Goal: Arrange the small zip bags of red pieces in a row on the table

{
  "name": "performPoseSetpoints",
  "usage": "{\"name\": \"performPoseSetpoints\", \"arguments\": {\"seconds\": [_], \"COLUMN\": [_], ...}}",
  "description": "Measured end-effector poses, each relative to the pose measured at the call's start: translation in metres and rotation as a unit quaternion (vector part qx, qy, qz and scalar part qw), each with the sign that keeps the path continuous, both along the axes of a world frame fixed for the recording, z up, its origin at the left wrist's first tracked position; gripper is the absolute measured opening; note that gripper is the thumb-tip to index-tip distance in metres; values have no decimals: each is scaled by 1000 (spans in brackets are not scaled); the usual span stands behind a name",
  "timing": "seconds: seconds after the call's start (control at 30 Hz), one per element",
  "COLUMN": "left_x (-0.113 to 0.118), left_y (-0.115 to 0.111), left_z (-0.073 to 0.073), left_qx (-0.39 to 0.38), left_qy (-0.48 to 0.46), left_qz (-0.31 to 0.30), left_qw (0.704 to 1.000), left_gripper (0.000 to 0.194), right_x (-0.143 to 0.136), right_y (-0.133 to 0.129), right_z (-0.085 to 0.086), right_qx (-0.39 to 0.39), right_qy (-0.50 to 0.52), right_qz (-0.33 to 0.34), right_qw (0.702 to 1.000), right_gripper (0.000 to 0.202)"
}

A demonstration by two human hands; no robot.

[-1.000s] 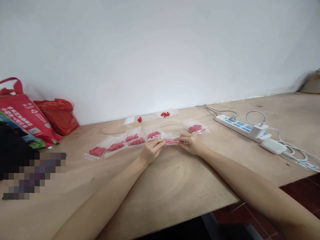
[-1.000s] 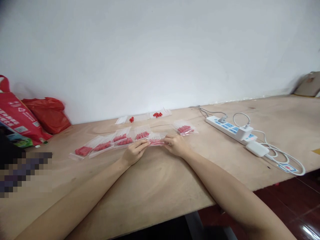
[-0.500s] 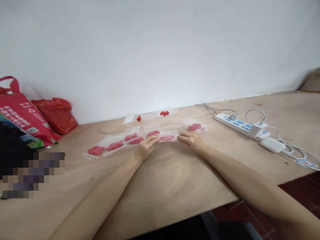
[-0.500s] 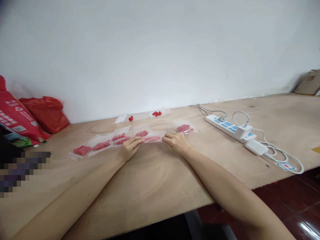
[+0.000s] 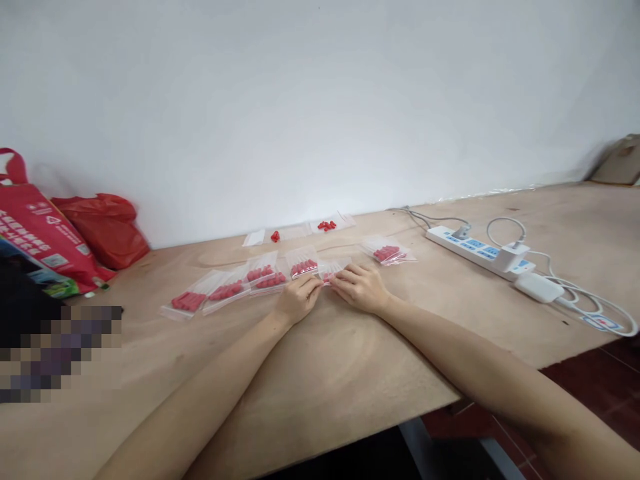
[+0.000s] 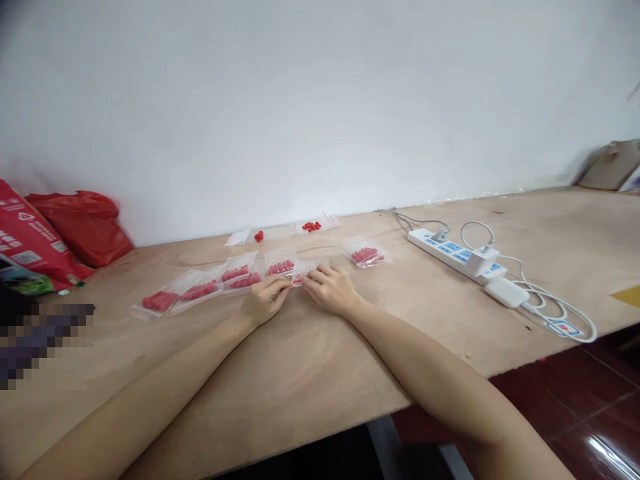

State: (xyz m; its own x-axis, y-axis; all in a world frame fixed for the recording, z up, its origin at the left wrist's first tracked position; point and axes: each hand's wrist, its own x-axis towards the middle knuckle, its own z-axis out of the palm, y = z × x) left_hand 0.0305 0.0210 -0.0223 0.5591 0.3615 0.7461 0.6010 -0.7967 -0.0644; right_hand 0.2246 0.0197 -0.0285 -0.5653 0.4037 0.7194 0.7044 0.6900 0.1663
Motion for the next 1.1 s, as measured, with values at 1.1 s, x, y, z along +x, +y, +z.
{"name": "performPoseSetpoints", "arguments": {"seconds": [1.1], "left_x": [-4], "left_y": [2], "left_z": [3], "left_qx": [120], "left_qy": [69], "left_qz": [-39], "left_qw": [990], "left_gripper": [15], "right_x": [-2], "right_y": [7], "right_z": [-1], "right_qx": [212], "right_qy": [-121], "right_qz": [46], "right_qw": [969], "right_gripper": [24]}}
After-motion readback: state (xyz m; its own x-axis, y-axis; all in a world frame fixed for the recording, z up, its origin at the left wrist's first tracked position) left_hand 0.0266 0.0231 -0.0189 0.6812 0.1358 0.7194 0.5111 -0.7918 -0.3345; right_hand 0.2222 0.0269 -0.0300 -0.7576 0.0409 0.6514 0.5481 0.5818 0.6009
